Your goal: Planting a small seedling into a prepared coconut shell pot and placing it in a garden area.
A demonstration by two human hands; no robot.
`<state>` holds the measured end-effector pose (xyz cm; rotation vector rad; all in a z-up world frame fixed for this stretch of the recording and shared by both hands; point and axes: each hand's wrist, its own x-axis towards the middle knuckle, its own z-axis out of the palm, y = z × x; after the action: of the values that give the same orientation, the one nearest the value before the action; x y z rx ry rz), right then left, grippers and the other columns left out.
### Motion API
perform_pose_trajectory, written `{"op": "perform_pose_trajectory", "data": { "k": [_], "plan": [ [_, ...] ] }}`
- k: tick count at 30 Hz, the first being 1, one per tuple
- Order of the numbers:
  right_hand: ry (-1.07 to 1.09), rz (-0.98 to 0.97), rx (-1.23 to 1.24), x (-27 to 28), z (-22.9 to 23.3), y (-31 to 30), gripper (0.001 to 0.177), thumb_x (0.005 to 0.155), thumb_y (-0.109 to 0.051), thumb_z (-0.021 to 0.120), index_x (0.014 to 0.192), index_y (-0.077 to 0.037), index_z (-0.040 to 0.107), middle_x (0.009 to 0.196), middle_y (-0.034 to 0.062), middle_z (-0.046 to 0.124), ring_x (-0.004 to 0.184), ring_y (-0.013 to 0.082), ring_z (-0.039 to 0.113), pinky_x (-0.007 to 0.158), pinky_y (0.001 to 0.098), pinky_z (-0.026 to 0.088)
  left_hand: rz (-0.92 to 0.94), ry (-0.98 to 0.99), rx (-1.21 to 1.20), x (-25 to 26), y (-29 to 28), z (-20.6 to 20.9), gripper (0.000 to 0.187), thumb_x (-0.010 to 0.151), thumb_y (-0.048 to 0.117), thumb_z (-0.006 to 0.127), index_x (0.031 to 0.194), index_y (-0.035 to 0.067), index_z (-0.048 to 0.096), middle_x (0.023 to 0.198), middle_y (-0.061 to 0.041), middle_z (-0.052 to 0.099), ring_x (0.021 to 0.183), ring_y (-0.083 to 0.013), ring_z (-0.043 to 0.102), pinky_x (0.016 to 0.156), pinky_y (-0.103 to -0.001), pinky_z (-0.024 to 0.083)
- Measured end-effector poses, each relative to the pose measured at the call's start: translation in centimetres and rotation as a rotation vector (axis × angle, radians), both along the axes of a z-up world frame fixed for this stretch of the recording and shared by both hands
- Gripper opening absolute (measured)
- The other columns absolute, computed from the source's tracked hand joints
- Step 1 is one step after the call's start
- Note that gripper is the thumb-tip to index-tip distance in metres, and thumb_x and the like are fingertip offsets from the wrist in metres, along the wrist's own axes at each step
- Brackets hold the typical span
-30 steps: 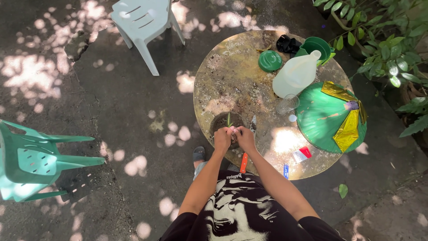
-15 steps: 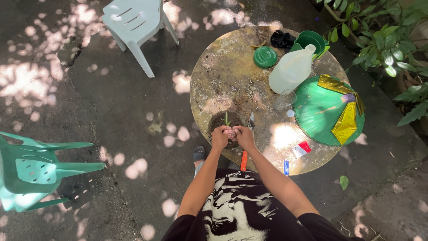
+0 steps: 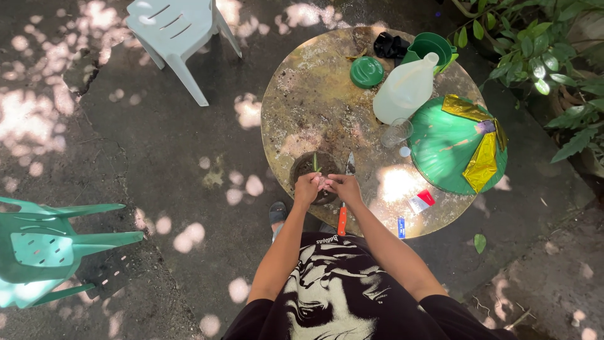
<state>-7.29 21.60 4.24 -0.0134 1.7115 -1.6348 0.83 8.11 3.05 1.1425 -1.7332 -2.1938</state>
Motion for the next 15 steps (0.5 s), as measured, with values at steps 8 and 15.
{"op": "perform_pose_trajectory", "data": {
  "k": [8,15],
  "plan": [
    [-0.035,-0.019,-0.068,-1.2,-5.7,1.4,0.033,0.096,0.006,0.054,0.127,0.013,0.063,0.113,0.0192,0.073,0.096,0.0201,0.074,0.087,0.0298,0.063,-0.104,0.033,0.113,0.1,0.1,-1.8,0.022,0.088,-0.002,0.067,0.108,-0.005,0.075,0.089,-0.011,0.076,0.072,-0.0123,0.071,0.063,-0.026,0.058],
    [-0.002,-0.063,-0.059,-0.8,-1.1,0.9,0.026,0.097,0.006,0.064,0.122,0.011,0.069,0.109,0.0169,0.076,0.098,0.0195,0.074,0.086,0.0277,0.062,-0.194,-0.072,-0.197,0.2,0.0,2.8,0.027,0.094,0.027,0.07,0.091,0.002,0.08,0.073,-0.008,0.074,0.065,-0.0156,0.067,0.06,-0.031,0.05]
  ]
}}
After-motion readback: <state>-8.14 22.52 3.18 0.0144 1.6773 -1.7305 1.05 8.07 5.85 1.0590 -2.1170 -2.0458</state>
